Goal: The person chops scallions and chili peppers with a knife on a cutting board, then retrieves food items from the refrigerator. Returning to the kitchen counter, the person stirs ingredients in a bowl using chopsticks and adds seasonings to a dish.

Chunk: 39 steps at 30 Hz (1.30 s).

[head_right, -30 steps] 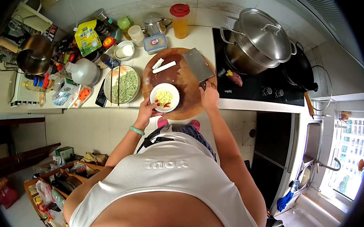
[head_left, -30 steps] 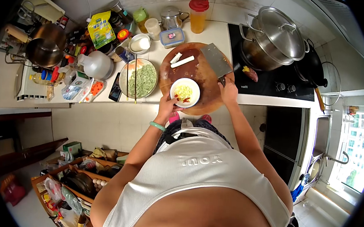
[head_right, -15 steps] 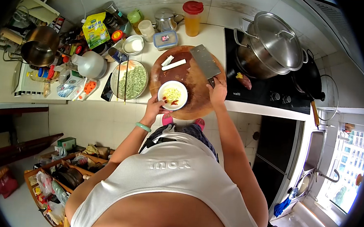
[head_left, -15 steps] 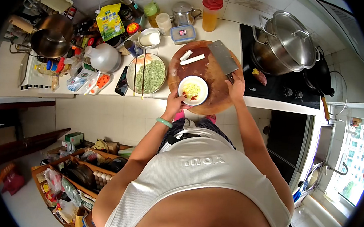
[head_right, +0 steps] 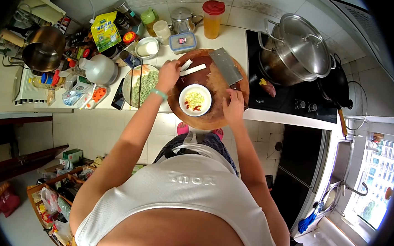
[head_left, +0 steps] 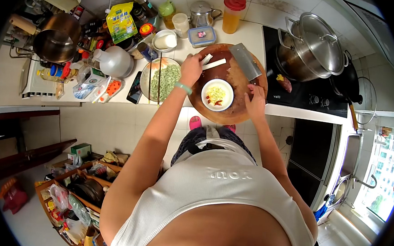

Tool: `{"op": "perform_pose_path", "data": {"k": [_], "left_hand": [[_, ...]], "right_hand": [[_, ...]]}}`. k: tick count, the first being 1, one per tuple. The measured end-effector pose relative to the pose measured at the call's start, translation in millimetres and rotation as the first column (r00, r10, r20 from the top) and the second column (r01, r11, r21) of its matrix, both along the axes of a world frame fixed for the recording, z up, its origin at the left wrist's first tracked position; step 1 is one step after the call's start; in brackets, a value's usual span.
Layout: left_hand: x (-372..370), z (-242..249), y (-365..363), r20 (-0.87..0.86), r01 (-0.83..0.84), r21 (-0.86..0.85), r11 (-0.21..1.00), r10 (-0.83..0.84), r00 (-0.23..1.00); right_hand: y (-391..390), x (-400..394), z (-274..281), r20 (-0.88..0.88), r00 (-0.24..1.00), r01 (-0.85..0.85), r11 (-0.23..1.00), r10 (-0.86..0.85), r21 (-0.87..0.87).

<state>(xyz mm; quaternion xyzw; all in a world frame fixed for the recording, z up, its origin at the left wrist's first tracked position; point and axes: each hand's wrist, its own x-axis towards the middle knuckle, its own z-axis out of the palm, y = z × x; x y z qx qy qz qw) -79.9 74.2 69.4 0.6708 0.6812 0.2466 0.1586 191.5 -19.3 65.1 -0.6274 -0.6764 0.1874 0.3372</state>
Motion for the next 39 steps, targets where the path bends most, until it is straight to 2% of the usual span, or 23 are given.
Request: {"op": "perform_pose_path", "data": {"k": [2,5,8,9,10,11,12,14,16,18,19,20,22,24,26,28,29,31,33,34,36,37,39], "left_hand": [[6.7,-20.8,27.0,-0.150,-0.008,-0.026,1.000,0.004,0.989],[11.3,-46.4,48.2,-0.182,0.007,-0.101,0.995,-0.025,0.983],[10.1,-33.8,50.5,-0.181,0.044,-0.187,0.981,-0.078,0.980],[10.4,-28.2,47.5,-0.195,0.044,-0.113,0.993,-0.065,0.979],[13.4,-17.3,41.5,-0.194,0.059,-0.114,0.992,-0.081,0.978],[16.5,-4.8,33.1,-0.104,0.117,-0.048,0.992,-0.122,0.987],[20.2,8.8,23.4,-0.016,0.174,0.022,0.985,-0.173,0.985],[36.1,34.2,-3.8,0.041,0.382,0.119,0.916,-0.389,0.920],[57.2,53.7,-33.9,0.138,0.597,0.140,0.790,-0.613,0.778],[80.1,73.1,-60.4,0.250,0.695,0.238,0.679,-0.734,0.631],[89.2,71.7,-68.2,0.274,0.713,0.265,0.650,-0.759,0.590],[97.8,69.6,-75.3,0.298,0.733,0.290,0.615,-0.786,0.542],[111.3,71.6,-85.3,0.333,0.767,0.260,0.586,-0.800,0.499],[124.8,74.2,-98.4,0.511,0.789,0.107,0.605,-0.714,0.478],[138.9,91.2,-111.2,0.527,0.865,0.026,0.501,-0.742,0.414],[151.8,74.9,-115.1,0.437,0.902,0.185,0.389,-0.855,0.279],[157.1,72.5,-118.1,0.471,0.914,0.144,0.379,-0.839,0.274],[170.0,79.9,-125.9,0.539,0.914,0.071,0.399,-0.786,0.302],[180.8,81.0,-129.6,0.550,0.911,0.025,0.411,-0.767,0.330],[184.3,80.7,-131.1,0.543,0.913,0.012,0.407,-0.769,0.336],[193.9,80.2,-133.5,0.522,0.911,0.023,0.412,-0.782,0.341],[198.2,74.9,-134.6,0.515,0.905,0.043,0.424,-0.785,0.343],[205.3,64.9,-140.5,0.505,0.890,-0.018,0.456,-0.764,0.402]], "right_hand": [[-10.5,-5.4,3.0,-0.036,0.999,-0.023,0.999,0.022,-0.034],[-25.3,-9.7,12.4,-0.098,0.994,-0.047,0.994,0.038,-0.095],[-42.0,-5.9,17.6,-0.094,0.995,-0.032,0.988,0.018,-0.153],[-45.9,-4.8,20.2,-0.092,0.996,-0.018,0.988,0.003,-0.153],[-50.0,-3.7,23.7,-0.154,0.987,0.000,0.973,-0.037,-0.230],[-53.6,-2.9,27.9,-0.213,0.973,0.013,0.952,-0.082,-0.306],[-55.2,-4.6,35.2,-0.214,0.971,0.035,0.952,-0.104,-0.305],[-56.7,-8.7,51.2,-0.461,0.866,0.046,0.947,-0.196,-0.317],[-54.1,-10.7,51.6,-0.698,0.693,-0.018,0.964,-0.178,-0.264],[-56.7,-7.0,52.5,-0.725,0.671,-0.074,0.958,-0.156,-0.275],[-60.1,-8.4,65.5,-0.752,0.639,-0.099,0.953,-0.160,-0.287],[-68.2,-10.9,62.9,-0.829,0.501,-0.105,0.932,-0.251,-0.346],[-83.9,-7.8,54.1,-0.854,0.428,-0.022,0.941,-0.296,-0.337],[-108.9,-1.3,47.5,-0.859,0.253,0.093,0.895,-0.445,-0.436],[-137.4,6.1,44.7,-0.855,0.122,0.166,0.860,-0.503,-0.482],[-170.4,21.8,28.9,-0.837,0.037,0.237,0.819,-0.546,-0.523],[-190.6,32.7,17.0,-0.836,0.020,0.271,0.808,-0.549,-0.524],[-235.6,61.4,-15.1,-0.743,-0.082,0.425,0.651,-0.664,-0.629],[-293.4,96.7,-50.3,-0.702,-0.221,0.576,0.490,-0.678,-0.655],[-325.0,112.6,-66.0,-0.657,-0.223,0.658,0.386,-0.720,-0.646],[-394.0,148.8,-104.8,-0.538,-0.410,0.717,0.104,-0.737,-0.689],[-429.9,164.2,-128.9,-0.383,-0.458,0.752,-0.120,-0.802,-0.649],[-495.8,188.6,-155.6,-0.206,-0.623,0.696,-0.414,-0.754,-0.587]]}}
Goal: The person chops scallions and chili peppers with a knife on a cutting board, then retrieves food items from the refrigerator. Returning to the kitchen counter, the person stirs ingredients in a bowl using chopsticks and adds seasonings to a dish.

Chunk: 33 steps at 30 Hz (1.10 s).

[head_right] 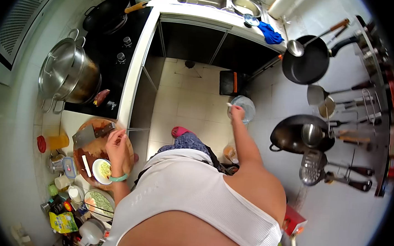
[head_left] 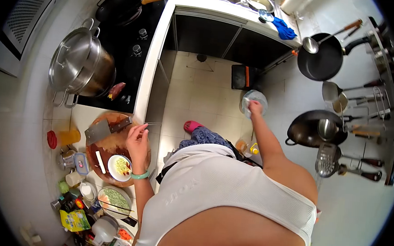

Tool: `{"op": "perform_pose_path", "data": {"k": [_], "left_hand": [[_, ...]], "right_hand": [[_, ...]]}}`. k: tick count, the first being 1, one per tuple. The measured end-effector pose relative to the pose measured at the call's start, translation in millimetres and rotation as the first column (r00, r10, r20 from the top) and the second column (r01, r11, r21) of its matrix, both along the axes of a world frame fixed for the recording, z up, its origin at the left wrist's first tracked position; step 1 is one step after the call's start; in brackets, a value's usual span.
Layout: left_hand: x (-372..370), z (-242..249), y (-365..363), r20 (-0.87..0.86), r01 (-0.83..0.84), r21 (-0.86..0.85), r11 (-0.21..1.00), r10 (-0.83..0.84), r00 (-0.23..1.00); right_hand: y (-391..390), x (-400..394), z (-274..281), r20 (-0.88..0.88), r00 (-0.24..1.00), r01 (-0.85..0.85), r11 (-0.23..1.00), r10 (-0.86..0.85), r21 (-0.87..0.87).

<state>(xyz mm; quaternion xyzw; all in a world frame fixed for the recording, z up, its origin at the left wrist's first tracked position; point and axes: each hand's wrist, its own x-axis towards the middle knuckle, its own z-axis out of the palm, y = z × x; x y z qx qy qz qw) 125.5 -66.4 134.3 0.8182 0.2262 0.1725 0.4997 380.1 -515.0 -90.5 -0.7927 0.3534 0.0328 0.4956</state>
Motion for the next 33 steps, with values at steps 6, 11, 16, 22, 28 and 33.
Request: {"op": "perform_pose_path", "data": {"k": [6,11,16,22,28,33], "left_hand": [[18.9,1.8,-20.4,-0.208,-0.086,-0.013,0.996,0.082,0.975],[18.5,12.8,-31.8,-0.010,-0.290,0.169,0.942,0.296,0.955],[-36.9,15.4,-49.6,0.072,-0.517,0.333,0.788,0.526,0.848],[-165.6,25.1,-85.4,0.246,-0.827,0.320,0.462,0.803,0.544],[-347.0,18.0,-128.0,0.264,-0.962,0.266,-0.067,0.964,0.006],[-519.8,18.8,-183.6,0.315,-0.892,0.214,-0.398,0.892,-0.323]], "right_hand": [[-105.2,32.8,-65.9,-0.362,0.918,0.328,0.827,-0.164,0.456],[-46.7,77.3,-153.5,-0.332,0.873,0.015,0.662,0.356,0.750],[116.7,119.1,-172.5,-0.276,0.119,-0.558,0.294,0.954,0.776],[298.7,11.3,15.5,-0.255,-0.637,-0.766,-0.561,0.727,0.314],[384.8,-202.6,157.9,-0.242,-0.950,-0.156,-0.973,0.195,-0.172],[400.1,-432.1,226.0,-0.090,-0.996,0.010,-0.985,0.005,-0.169]]}}
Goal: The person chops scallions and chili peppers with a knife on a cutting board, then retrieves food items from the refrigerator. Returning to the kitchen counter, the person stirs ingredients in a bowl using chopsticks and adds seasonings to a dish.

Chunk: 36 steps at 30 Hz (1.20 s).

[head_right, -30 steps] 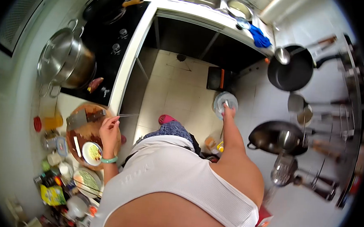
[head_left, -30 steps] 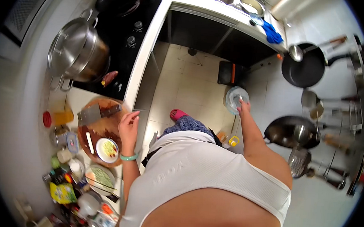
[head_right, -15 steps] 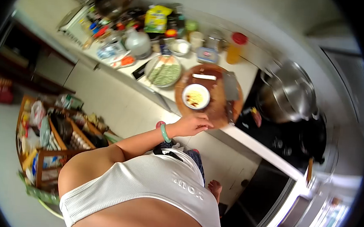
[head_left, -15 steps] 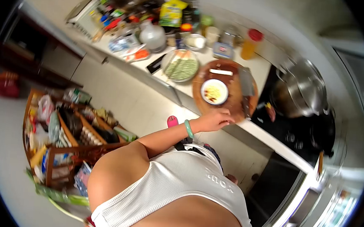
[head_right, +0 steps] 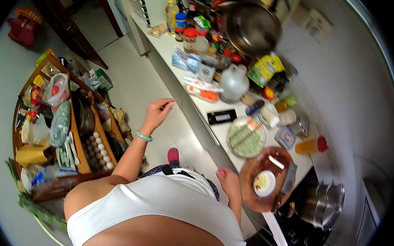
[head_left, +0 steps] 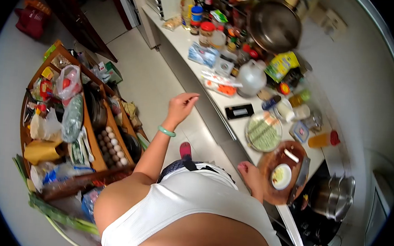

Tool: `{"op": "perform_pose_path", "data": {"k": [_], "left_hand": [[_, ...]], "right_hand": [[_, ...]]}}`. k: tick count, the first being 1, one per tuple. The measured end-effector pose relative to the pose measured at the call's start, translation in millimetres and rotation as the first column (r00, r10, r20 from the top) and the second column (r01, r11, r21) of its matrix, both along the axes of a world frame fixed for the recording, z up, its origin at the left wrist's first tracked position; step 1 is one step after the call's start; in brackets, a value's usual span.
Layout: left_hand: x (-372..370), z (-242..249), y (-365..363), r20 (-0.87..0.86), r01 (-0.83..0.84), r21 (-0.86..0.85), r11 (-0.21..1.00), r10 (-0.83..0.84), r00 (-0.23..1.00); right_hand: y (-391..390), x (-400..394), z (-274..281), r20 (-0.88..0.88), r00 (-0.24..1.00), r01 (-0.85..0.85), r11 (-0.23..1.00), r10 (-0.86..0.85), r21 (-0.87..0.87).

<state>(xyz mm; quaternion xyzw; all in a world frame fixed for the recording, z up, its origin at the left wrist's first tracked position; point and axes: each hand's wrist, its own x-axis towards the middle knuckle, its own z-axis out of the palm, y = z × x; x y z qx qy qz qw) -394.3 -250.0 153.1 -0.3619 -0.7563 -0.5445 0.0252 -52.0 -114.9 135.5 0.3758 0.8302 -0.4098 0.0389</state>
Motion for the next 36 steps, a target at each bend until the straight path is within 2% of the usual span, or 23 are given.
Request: {"op": "perform_pose_path", "data": {"k": [4,6,8,10,11,12,14,16,19,20,21,22,24,25,26,28,30,31,32,33,34,35,36], "left_hand": [[-128.6,3.4,-54.4,0.040,-0.218,0.116,0.969,0.214,0.976],[-180.8,4.2,-78.2,0.301,-0.372,0.088,0.924,0.331,0.894],[-224.9,-0.3,-91.7,0.236,-0.466,0.004,0.885,0.452,0.860],[-266.8,-18.8,-98.9,0.166,-0.547,-0.092,0.832,0.554,0.815],[-287.6,-33.4,-99.1,0.100,-0.565,-0.213,0.797,0.593,0.799],[-307.5,-53.3,-100.2,0.025,-0.570,-0.335,0.750,0.612,0.791],[-349.9,-87.1,-103.4,0.148,-0.472,-0.348,0.810,0.545,0.825],[-386.3,-106.7,-105.0,0.332,-0.421,-0.387,0.820,0.550,0.766],[-454.6,-147.1,-124.3,0.375,-0.347,-0.511,0.786,0.568,0.733],[-473.8,-148.8,-131.1,0.400,-0.296,-0.583,0.757,0.584,0.706],[-488.7,-144.2,-132.4,0.390,-0.301,-0.593,0.746,0.594,0.704],[-507.2,-141.3,-136.4,0.384,-0.313,-0.602,0.735,0.610,0.693],[-540.1,-138.5,-133.4,0.362,-0.212,-0.628,0.749,0.522,0.772],[-553.9,-126.8,-123.2,0.335,-0.198,-0.658,0.726,0.518,0.787],[-574.5,-128.0,-116.7,0.336,-0.200,-0.654,0.729,0.518,0.787],[-609.3,-143.8,-102.4,0.299,-0.137,-0.617,0.775,0.392,0.870],[-635.8,-136.4,-75.0,0.255,-0.079,-0.614,0.786,0.292,0.922],[-648.1,-138.1,-62.7,0.258,-0.038,-0.572,0.819,0.223,0.940],[-657.5,-139.8,-47.7,0.266,0.022,-0.525,0.851,0.140,0.954],[-667.8,-143.8,-35.8,0.266,0.074,-0.479,0.875,0.064,0.962],[-682.2,-146.1,-19.7,0.278,0.178,-0.482,0.858,-0.042,0.960],[-692.7,-150.5,-11.3,0.270,0.219,-0.445,0.868,-0.104,0.957],[-699.5,-153.0,-6.6,0.261,0.253,-0.408,0.877,-0.154,0.953]], "right_hand": [[-1.5,-165.0,4.2,-0.125,0.968,-0.226,0.971,0.215,-0.081],[-7.3,-234.2,17.6,-0.041,0.920,-0.389,0.921,0.389,0.016],[-7.6,-289.1,14.5,0.005,0.850,-0.525,0.848,0.527,0.071],[-4.1,-331.9,-2.3,-0.061,0.860,-0.505,0.862,0.507,0.038],[0.6,-350.9,-10.4,-0.051,0.977,-0.213,0.957,0.207,-0.198],[3.4,-365.9,-20.7,0.039,0.993,0.119,0.902,-0.114,-0.415],[33.8,-377.0,-60.9,0.117,0.853,0.488,0.700,-0.508,-0.522],[62.5,-380.7,-108.5,0.136,0.670,0.712,0.579,-0.730,-0.397],[77.3,-397.4,-133.9,0.082,0.543,0.821,0.508,-0.836,-0.260],[74.1,-413.0,-130.9,-0.014,0.443,0.866,0.432,-0.896,-0.253],[85.9,-405.3,-156.8,0.129,0.376,0.902,0.330,-0.918,-0.279],[80.1,-409.4,-152.7,0.025,0.312,0.912,0.291,-0.950,-0.290],[80.8,-403.3,-167.6,0.062,0.140,0.963,0.121,-0.988,-0.242],[90.9,-366.4,-220.8,-0.008,0.167,0.929,0.160,-0.986,-0.335],[83.5,-387.4,-168.9,0.108,0.109,0.940,0.067,-0.988,-0.335],[92.7,-376.5,-197.3,-0.038,0.453,0.862,0.427,-0.891,0.272],[90.8,-385.3,-218.6,-0.208,0.348,0.937,0.342,-0.914,0.070],[87.4,-386.2,-219.0,-0.169,0.388,0.921,0.379,-0.906,0.086],[75.1,-422.2,-167.0,-0.077,0.216,0.973,0.207,-0.973,0.104],[71.1,-434.7,-151.1,-0.060,0.187,0.966,0.172,-0.981,0.195],[72.4,-428.8,-160.8,0.005,0.102,0.983,0.102,-0.995,0.156],[68.7,-422.0,-190.4,-0.295,-0.093,0.994,-0.069,-0.951,-0.091],[69.8,-398.9,-215.4,-0.084,-0.061,0.967,-0.079,-0.995,0.241]]}}
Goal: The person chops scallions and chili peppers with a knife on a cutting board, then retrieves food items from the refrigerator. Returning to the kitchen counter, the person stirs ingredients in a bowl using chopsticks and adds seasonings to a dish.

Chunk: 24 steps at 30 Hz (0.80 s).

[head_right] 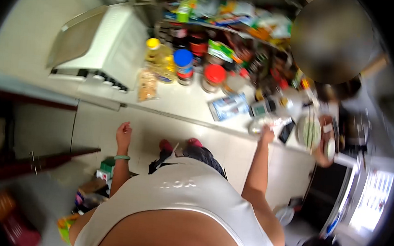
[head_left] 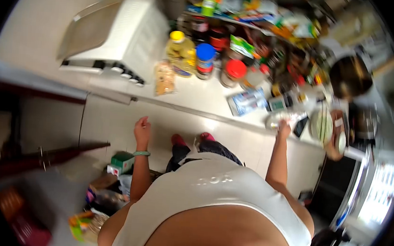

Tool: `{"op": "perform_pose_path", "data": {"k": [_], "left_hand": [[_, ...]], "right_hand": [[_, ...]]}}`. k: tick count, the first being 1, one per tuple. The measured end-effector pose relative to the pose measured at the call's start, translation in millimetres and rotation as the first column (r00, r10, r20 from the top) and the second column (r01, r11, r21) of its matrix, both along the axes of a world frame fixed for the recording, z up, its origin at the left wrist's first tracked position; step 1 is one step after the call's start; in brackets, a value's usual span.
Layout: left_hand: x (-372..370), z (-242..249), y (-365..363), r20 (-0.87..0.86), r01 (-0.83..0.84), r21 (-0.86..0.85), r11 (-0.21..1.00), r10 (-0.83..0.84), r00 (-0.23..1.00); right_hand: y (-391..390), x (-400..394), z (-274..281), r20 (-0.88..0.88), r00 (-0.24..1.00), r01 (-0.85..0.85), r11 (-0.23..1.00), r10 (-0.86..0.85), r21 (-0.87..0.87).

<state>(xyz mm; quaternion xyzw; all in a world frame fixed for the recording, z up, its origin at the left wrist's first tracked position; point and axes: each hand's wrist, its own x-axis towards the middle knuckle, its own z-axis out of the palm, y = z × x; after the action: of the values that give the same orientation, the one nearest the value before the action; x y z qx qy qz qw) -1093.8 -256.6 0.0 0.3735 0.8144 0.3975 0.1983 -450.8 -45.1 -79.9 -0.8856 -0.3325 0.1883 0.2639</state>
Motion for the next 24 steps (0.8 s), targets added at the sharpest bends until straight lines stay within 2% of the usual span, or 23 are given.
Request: {"op": "perform_pose_path", "data": {"k": [1,2,3,4,6,7,8,10,11,12,13,15,18,20,22,23,24], "left_hand": [[-7.8,1.2,10.2,0.013,0.076,-0.007,0.997,-0.075,0.997],[-12.4,5.8,18.8,0.117,0.144,0.014,0.989,-0.145,0.983],[-11.1,12.3,22.7,0.221,0.194,0.032,0.980,-0.196,0.955],[-4.7,25.0,27.3,0.234,0.226,0.022,0.974,-0.225,0.946],[15.3,58.3,42.7,0.470,0.270,0.061,0.961,-0.266,0.841],[26.6,70.0,51.0,0.473,0.268,0.064,0.961,-0.266,0.840],[39.4,80.6,58.1,0.545,0.329,0.048,0.943,-0.301,0.783],[66.7,99.7,68.1,0.691,0.414,0.042,0.909,-0.326,0.646],[82.0,109.0,75.1,0.760,0.436,0.057,0.898,-0.322,0.564],[96.1,124.0,80.6,0.832,0.492,0.074,0.868,-0.325,0.449],[109.1,135.2,85.1,0.890,0.539,0.101,0.836,-0.318,0.326],[124.2,140.1,91.7,0.956,0.577,0.255,0.776,-0.294,-0.028],[134.7,139.4,87.2,0.877,0.478,0.477,0.738,-0.357,-0.323],[126.9,152.7,78.9,0.790,0.363,0.611,0.704,-0.508,-0.343],[111.3,149.3,62.7,0.733,0.103,0.663,0.741,-0.616,-0.290],[98.2,161.3,54.5,0.724,-0.017,0.670,0.742,-0.658,-0.208],[78.9,145.8,44.7,0.704,-0.166,0.655,0.737,-0.675,-0.221]], "right_hand": [[-14.4,-20.6,27.1,-0.425,0.903,0.209,0.934,-0.069,0.291],[-19.9,-17.8,26.8,-0.471,0.881,0.274,0.860,-0.044,0.431],[-26.4,-12.0,32.0,-0.541,0.833,0.368,0.844,-0.113,0.390],[-39.3,-30.8,74.3,-0.672,0.721,0.497,0.803,-0.171,0.329],[-62.7,-31.1,90.6,-0.624,0.775,0.461,0.763,-0.098,0.453],[-72.6,-33.9,109.7,-0.648,0.758,0.447,0.783,-0.076,0.432],[-84.1,-40.6,137.1,-0.673,0.738,0.424,0.808,-0.046,0.409],[-101.7,-74.6,202.6,-0.685,0.721,0.297,0.846,0.106,0.444],[-110.9,-76.5,215.3,-0.639,0.744,0.155,0.881,0.193,0.447],[-115.9,-96.7,248.0,-0.641,0.719,0.074,0.888,0.267,0.453],[-117.5,-114.8,274.3,-0.694,0.619,0.007,0.881,0.368,0.473],[-110.2,-147.4,300.5,-0.750,0.441,-0.059,0.850,0.493,0.524],[-89.5,-219.5,328.3,-0.746,0.211,-0.234,0.773,0.632,0.589],[-73.8,-275.7,339.3,-0.728,0.020,-0.367,0.682,0.686,0.632],[-60.7,-340.2,350.1,-0.754,-0.209,-0.457,0.620,0.622,0.638],[-54.5,-373.0,351.7,-0.726,-0.317,-0.524,0.525,0.610,0.670],[-54.8,-408.5,355.2,-0.722,-0.370,-0.573,0.469,0.584,0.672]]}}
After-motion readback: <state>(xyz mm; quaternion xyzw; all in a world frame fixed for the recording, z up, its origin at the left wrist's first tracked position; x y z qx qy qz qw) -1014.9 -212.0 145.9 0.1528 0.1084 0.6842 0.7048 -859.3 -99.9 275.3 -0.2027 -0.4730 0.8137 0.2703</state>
